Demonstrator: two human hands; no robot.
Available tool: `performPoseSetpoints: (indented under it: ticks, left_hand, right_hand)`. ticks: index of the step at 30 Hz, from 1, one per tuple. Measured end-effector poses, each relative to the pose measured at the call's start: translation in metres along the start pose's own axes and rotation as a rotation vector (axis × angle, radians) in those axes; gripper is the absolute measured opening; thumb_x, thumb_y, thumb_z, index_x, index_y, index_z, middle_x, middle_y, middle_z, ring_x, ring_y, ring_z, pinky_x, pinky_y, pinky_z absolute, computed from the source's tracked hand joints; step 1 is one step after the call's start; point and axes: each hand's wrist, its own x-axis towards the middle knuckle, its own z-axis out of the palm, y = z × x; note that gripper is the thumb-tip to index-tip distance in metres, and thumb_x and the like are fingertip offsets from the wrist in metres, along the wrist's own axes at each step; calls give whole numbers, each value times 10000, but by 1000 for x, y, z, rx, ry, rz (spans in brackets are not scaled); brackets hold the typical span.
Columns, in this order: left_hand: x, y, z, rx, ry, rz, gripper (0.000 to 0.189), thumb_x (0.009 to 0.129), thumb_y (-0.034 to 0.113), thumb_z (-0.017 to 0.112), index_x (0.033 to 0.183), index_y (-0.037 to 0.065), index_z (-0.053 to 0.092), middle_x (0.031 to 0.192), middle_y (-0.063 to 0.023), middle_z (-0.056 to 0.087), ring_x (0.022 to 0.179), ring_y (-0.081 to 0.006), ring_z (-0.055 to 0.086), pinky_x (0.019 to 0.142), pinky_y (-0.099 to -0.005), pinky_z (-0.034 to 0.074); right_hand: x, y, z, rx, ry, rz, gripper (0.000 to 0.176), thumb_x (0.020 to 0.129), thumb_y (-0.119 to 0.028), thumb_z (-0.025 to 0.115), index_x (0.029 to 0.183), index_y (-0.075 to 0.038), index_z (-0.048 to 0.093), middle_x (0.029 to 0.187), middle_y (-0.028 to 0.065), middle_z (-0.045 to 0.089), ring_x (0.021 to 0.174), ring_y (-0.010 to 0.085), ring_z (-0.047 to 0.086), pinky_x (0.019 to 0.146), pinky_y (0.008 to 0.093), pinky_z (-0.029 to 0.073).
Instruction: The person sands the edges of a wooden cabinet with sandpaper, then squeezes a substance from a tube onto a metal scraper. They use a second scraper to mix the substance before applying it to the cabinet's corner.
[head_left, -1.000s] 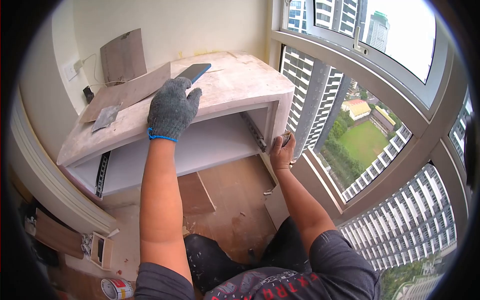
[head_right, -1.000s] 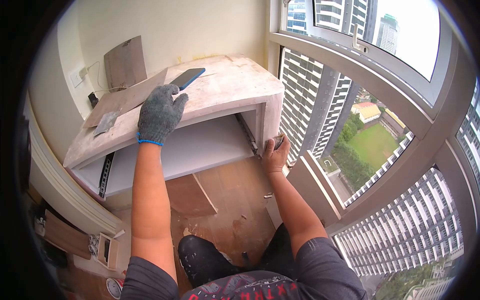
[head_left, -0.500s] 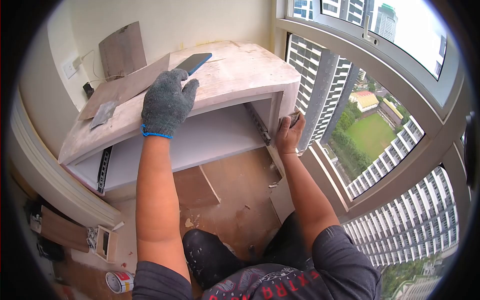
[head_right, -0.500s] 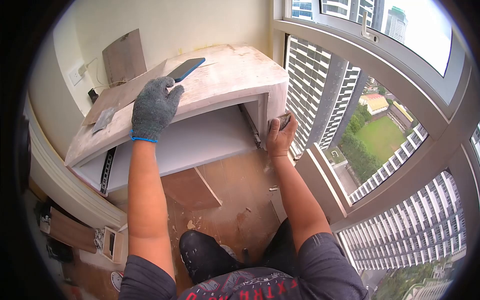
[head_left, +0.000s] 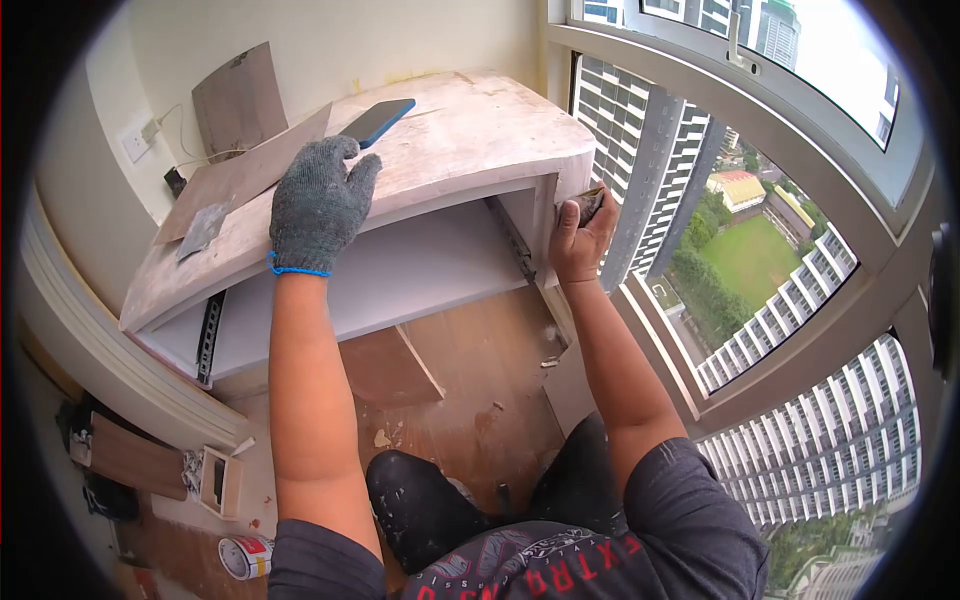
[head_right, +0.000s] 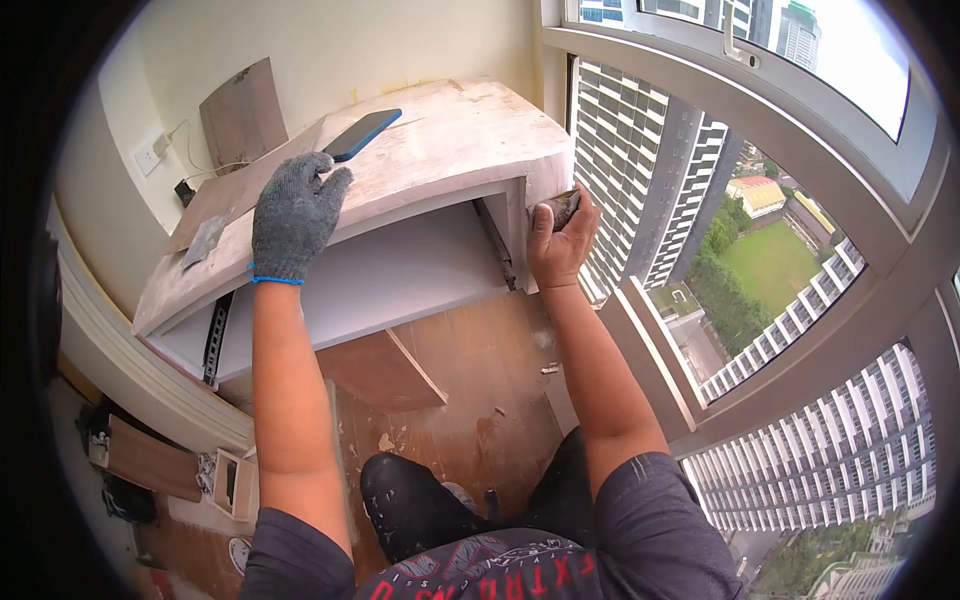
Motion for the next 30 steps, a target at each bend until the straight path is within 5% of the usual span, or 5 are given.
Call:
performPoseSetpoints:
  ticks: [5,11,17,23,30]
  left_hand:
    - [0,2,-1,34,-70,-89,327,874,341,716,1021,49,709,963,-165,688,858,-320,677,798,-426,543]
    - [0,0,0,44,-45,-38,328,872,344,714,1024,53,716,969,-164,691,895,-323,679,814,-424,544]
    - [1,-1,0,43,-41,-56,293,874,311,723,982,40,698,969,-163,689,896,-334,664,823,-423,534]
    - [1,-2,-1,34,-22,-6,297,873,314,728,968,34,695,954,-159,685,887,-326,660,820,-418,531]
    - [0,1,-1,0,-5,-45,307,870,313,731,977,28,693,960,-157,685,868,-323,663,804,-418,534]
  right_hand:
    - [-85,54,-6,-96,-56,122,680,996,-507,498,1358,65,424,1136,238,507,1078,399,517,972,472,403]
    - [8,-9,8,23,35,-1,661,1004,-490,497,1358,64,423,1121,232,522,1048,400,522,952,468,409]
    - [-90,58,-5,-114,-60,61,661,1009,-494,467,1352,69,430,1168,253,514,1083,406,524,968,466,406]
    - [25,-20,6,3,22,-54,631,1016,-462,495,1350,69,431,1109,242,507,1025,397,511,939,473,400]
    - [-65,44,1,-43,-7,38,686,986,-482,553,1353,82,419,1156,230,512,1054,375,520,942,457,417]
